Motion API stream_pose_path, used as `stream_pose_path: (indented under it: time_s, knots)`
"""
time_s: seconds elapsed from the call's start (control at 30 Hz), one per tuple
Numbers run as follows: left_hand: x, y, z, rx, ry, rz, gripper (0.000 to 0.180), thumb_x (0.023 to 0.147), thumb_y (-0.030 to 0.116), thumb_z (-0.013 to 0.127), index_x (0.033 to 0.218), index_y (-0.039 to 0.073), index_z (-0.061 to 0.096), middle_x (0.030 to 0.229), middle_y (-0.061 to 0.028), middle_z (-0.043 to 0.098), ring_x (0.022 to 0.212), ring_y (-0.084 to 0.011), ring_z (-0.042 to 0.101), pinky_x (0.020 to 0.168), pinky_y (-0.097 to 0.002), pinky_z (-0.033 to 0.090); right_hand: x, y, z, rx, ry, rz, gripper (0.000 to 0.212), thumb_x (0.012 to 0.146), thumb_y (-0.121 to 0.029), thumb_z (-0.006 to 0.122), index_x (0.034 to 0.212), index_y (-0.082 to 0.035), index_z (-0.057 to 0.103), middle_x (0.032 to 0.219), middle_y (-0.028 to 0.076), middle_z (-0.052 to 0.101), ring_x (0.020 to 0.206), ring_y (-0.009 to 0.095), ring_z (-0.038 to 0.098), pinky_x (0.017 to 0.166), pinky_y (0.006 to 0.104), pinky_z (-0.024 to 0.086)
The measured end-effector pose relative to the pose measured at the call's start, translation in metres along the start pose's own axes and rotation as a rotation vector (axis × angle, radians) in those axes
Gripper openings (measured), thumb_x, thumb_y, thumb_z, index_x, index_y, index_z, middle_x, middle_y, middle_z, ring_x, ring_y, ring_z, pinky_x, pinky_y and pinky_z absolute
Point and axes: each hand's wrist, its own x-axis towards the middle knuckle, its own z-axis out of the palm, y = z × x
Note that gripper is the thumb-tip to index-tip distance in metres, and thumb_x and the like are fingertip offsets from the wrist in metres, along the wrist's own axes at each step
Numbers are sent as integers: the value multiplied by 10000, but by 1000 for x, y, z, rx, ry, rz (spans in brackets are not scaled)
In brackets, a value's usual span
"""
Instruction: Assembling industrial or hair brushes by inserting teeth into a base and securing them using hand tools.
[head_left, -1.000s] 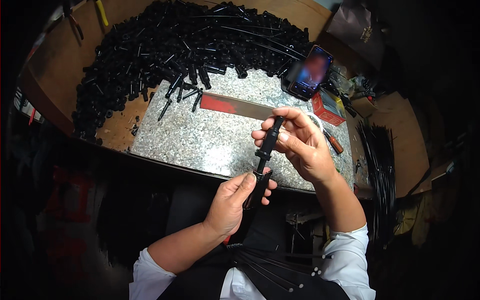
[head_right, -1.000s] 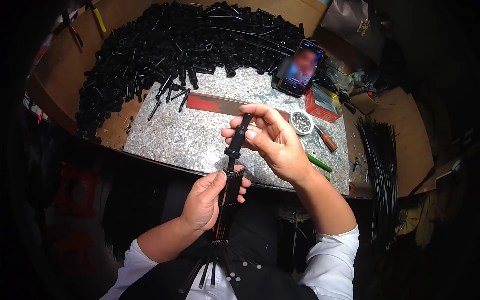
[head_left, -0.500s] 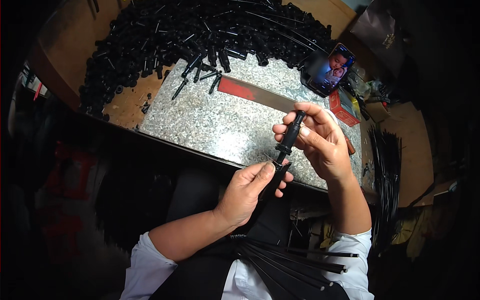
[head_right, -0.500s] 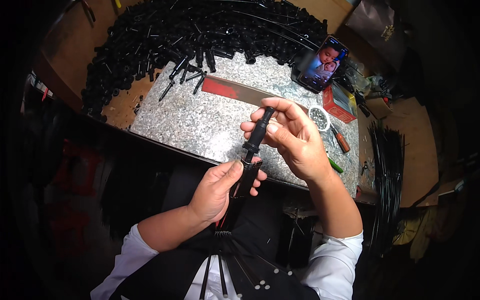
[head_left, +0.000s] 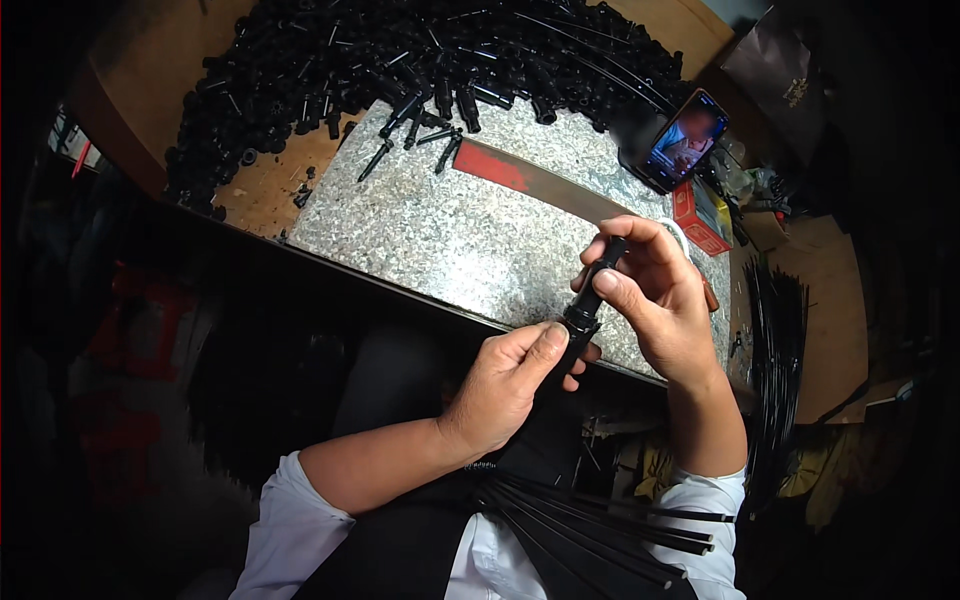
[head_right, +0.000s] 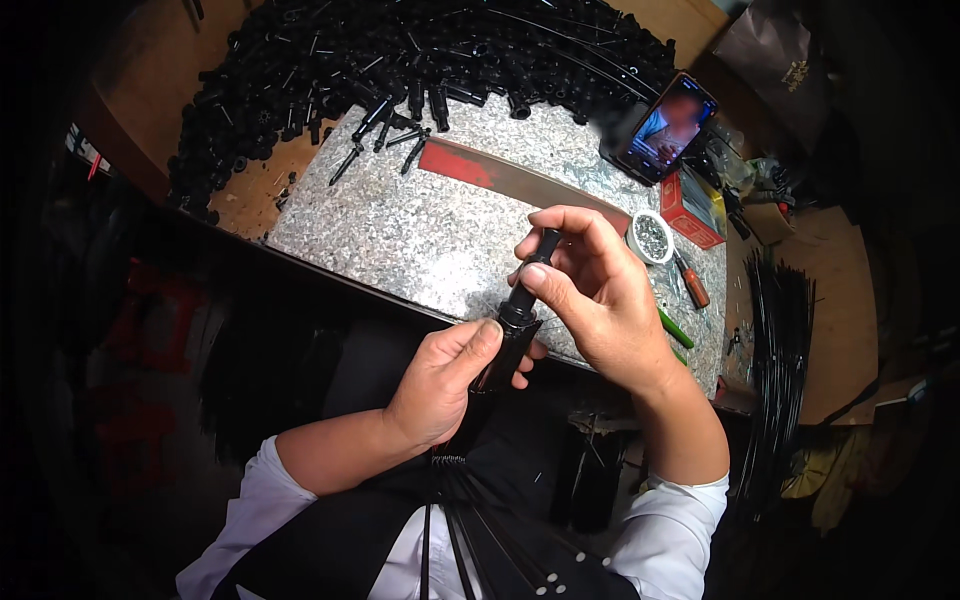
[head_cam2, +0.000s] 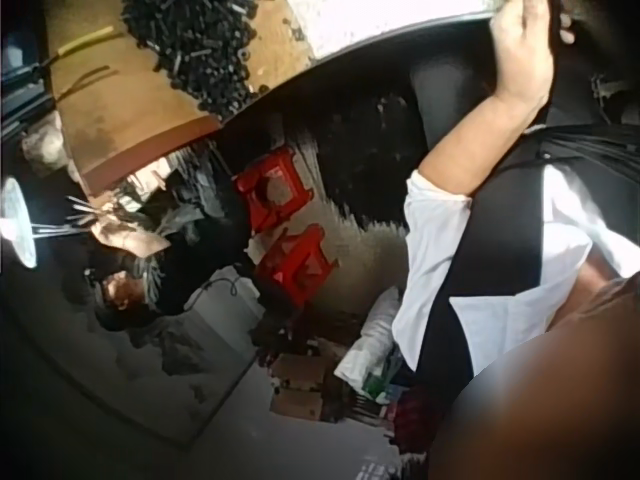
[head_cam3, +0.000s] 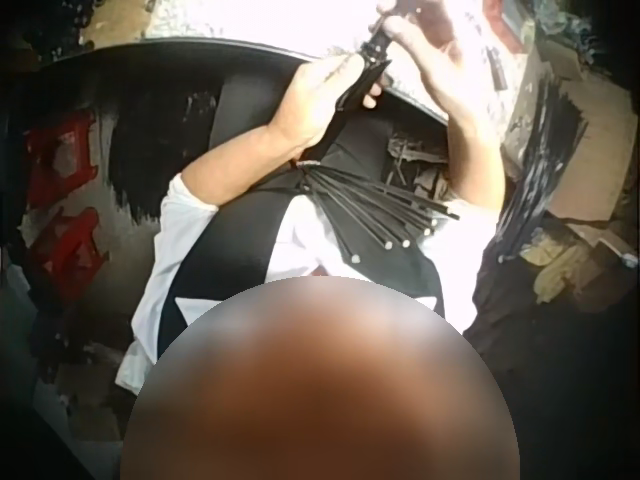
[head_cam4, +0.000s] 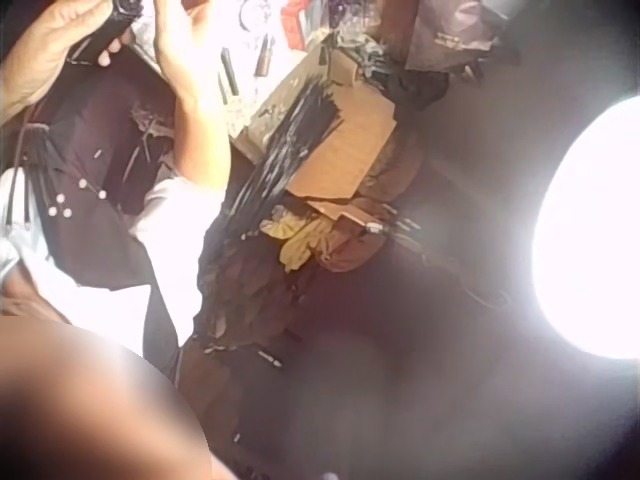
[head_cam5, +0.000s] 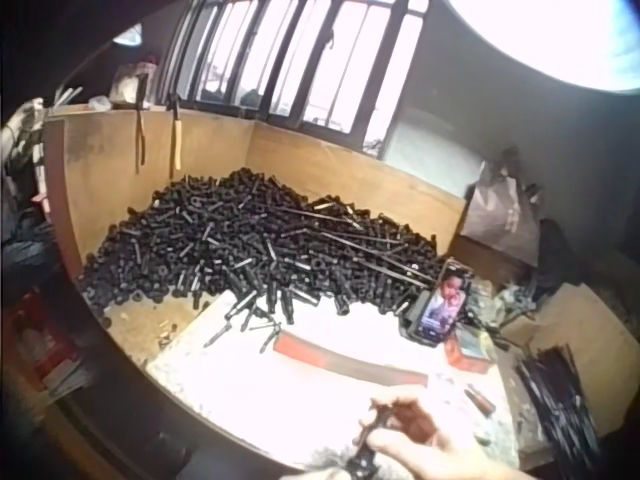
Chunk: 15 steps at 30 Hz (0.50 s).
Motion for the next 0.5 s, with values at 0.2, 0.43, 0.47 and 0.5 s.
stream_pose_path:
  time_s: [0.2,0.43,0.47,0.5]
  knots:
    - [-1,-1,2,126,22,61,388,1002,304,408,998,-27,611,877,-43,630,768,-80,561,706,-232,481,0,-13,5,-211,-28,-68,331,869,0,582,1176,8,458,1010,88,557,916,161,587,818,295,492]
    - [-2,0,-2,112,24,52,387,1002,301,410,1003,-31,608,887,-46,630,768,-80,560,706,-232,479,7,-3,-2,-112,-187,-63,330,854,-3,607,1152,12,465,1012,96,562,920,177,594,817,306,500]
    - [-2,1,-1,97,25,44,384,1001,299,412,1005,-32,608,894,-48,630,770,-79,559,707,-232,478,6,-1,-2,-39,-136,-40,333,849,-3,614,1148,8,467,1012,96,566,919,183,601,819,309,504]
    - [-1,1,-1,97,24,46,384,1001,299,412,1005,-32,608,894,-48,630,770,-79,559,707,-232,478,5,0,-1,35,-85,-17,337,844,-3,620,1145,5,470,1011,97,570,918,189,608,821,312,509]
